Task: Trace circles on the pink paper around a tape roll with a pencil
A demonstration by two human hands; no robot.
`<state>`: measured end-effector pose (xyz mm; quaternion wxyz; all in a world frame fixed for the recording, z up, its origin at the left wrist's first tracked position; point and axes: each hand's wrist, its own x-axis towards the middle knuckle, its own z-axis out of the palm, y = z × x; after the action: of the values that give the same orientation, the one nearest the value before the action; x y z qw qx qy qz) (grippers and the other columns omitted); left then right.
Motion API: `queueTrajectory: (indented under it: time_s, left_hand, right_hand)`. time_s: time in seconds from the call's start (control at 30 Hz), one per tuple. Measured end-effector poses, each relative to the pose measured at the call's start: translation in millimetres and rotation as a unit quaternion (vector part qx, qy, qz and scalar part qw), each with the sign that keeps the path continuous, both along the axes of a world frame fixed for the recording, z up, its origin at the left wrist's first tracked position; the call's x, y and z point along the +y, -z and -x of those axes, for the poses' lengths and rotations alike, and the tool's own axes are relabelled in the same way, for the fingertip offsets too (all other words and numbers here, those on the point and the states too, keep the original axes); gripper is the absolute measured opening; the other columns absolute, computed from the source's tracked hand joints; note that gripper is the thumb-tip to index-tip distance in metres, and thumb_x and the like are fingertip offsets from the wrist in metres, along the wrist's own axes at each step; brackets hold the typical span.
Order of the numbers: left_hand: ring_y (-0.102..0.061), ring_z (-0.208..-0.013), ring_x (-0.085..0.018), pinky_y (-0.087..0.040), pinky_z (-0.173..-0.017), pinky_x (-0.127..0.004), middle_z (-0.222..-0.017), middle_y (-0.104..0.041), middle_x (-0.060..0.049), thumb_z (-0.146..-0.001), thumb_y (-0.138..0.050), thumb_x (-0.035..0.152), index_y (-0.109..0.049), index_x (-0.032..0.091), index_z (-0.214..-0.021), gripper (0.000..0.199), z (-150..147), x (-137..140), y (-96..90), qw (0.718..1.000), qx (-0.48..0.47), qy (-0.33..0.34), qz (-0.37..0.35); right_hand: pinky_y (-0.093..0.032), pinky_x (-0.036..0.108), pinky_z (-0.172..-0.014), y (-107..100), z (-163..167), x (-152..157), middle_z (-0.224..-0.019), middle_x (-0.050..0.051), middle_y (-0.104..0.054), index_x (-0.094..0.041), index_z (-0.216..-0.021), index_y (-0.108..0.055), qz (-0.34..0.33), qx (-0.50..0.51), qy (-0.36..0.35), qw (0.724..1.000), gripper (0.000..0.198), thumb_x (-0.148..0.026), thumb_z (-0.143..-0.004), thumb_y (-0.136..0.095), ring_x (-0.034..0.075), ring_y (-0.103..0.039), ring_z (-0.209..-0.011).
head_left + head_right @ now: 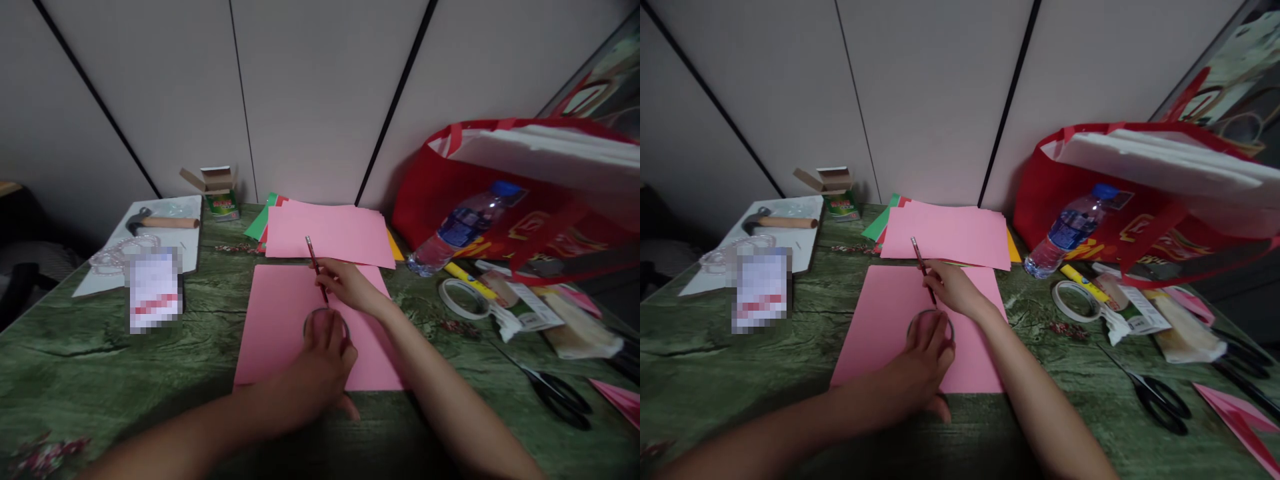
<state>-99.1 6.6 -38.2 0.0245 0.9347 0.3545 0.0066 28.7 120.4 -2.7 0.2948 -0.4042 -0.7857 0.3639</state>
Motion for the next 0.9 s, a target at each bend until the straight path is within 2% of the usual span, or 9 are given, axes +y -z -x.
queueTrajectory:
  time_s: [0.1,0.17,0.27,0.33,0.37,0.47,0.57,0.73,0.9]
  left_hand:
    - [-0.029,-0.127,-0.053,-0.026,-0.093,-0.069,-0.134,-0.037,-0.035,-0.064,-0.050,0.078,-0.049,0.005,-0.117,0.090,-2.0,-0.6,-7.6,1.000,0.005,-0.001,-0.010]
    - [-0.032,-0.126,-0.050,-0.029,-0.092,-0.067,-0.130,-0.043,-0.031,-0.068,-0.050,0.074,-0.052,0.007,-0.112,0.080,-2.9,0.3,-14.0,1.000,0.002,-0.006,-0.013]
    - [-0.041,-0.120,-0.043,-0.035,-0.091,-0.059,-0.118,-0.052,-0.024,-0.078,-0.055,0.060,-0.056,0.010,-0.105,0.056,-2.9,5.5,-19.8,1.000,-0.017,-0.013,-0.012]
    - [-0.044,-0.116,-0.038,-0.038,-0.091,-0.054,-0.116,-0.053,-0.019,-0.079,-0.062,0.049,-0.056,0.012,-0.105,0.046,-2.4,11.1,-18.3,0.999,-0.036,-0.019,-0.009]
    - [-0.044,-0.116,-0.036,-0.038,-0.091,-0.054,-0.118,-0.051,-0.018,-0.078,-0.065,0.046,-0.055,0.013,-0.107,0.046,-2.1,14.0,-16.0,0.999,-0.043,-0.026,-0.005]
    - [-0.035,-0.124,-0.041,-0.029,-0.094,-0.068,-0.129,-0.045,-0.017,-0.070,-0.072,0.050,-0.050,0.017,-0.118,0.062,-2.1,20.3,-6.4,0.997,-0.044,-0.064,0.017]
    - [-0.028,-0.127,-0.046,-0.019,-0.086,-0.082,-0.135,-0.041,-0.017,-0.069,-0.071,0.053,-0.045,0.022,-0.124,0.068,-2.7,21.5,0.8,0.995,-0.030,-0.089,0.041]
    - [-0.030,-0.126,-0.047,-0.021,-0.083,-0.083,-0.137,-0.038,-0.019,-0.072,-0.069,0.053,-0.043,0.022,-0.127,0.069,-3.5,18.6,2.5,0.996,-0.020,-0.077,0.028]
    - [-0.030,-0.126,-0.048,-0.023,-0.084,-0.082,-0.135,-0.040,-0.021,-0.075,-0.064,0.054,-0.044,0.019,-0.128,0.067,-7.0,16.1,2.4,0.997,-0.016,-0.072,0.016]
  right_hand:
    - [-0.043,0.024,-0.057,2.5,-3.7,4.6,-0.068,-0.001,-0.061,-0.018,-0.085,-0.059,0.010,0.032,0.021,0.999,0.008,-0.021,-0.081,-0.052,0.012,-0.054,-0.061]
    - [-0.045,0.023,-0.056,7.3,-4.0,9.3,-0.067,-0.002,-0.061,-0.018,-0.083,-0.058,0.070,0.116,0.058,0.989,0.010,-0.027,-0.079,-0.056,0.011,-0.054,-0.058]
    - [-0.048,0.023,-0.053,19.1,-2.1,16.4,-0.065,-0.002,-0.062,-0.017,-0.078,-0.057,0.199,0.276,0.134,0.931,0.022,-0.036,-0.069,-0.067,0.010,-0.055,-0.054]
    - [-0.050,0.024,-0.052,28.3,-0.8,19.9,-0.061,-0.002,-0.061,-0.017,-0.069,-0.054,0.243,0.335,0.176,0.893,0.030,-0.040,-0.063,-0.072,0.009,-0.055,-0.051]
    - [-0.051,0.024,-0.053,32.5,-0.5,21.1,-0.060,-0.003,-0.060,-0.017,-0.066,-0.052,0.252,0.348,0.187,0.883,0.033,-0.042,-0.061,-0.074,0.009,-0.055,-0.050]
    - [-0.054,0.026,-0.057,41.1,-1.2,23.6,-0.058,-0.002,-0.061,-0.018,-0.064,-0.049,0.259,0.355,0.201,0.875,0.037,-0.043,-0.060,-0.076,0.011,-0.059,-0.052]
    - [-0.055,0.027,-0.058,43.5,-3.3,25.0,-0.057,-0.002,-0.061,-0.018,-0.063,-0.048,0.270,0.355,0.202,0.872,0.037,-0.041,-0.063,-0.077,0.012,-0.060,-0.053]
    - [-0.057,0.027,-0.059,42.9,-7.9,26.3,-0.053,-0.003,-0.058,-0.019,-0.062,-0.046,0.283,0.360,0.202,0.866,0.036,-0.037,-0.066,-0.077,0.010,-0.058,-0.051]
    - [-0.057,0.027,-0.058,43.9,-13.1,26.7,-0.052,-0.004,-0.057,-0.018,-0.063,-0.047,0.292,0.363,0.204,0.861,0.038,-0.039,-0.062,-0.079,0.011,-0.059,-0.052]
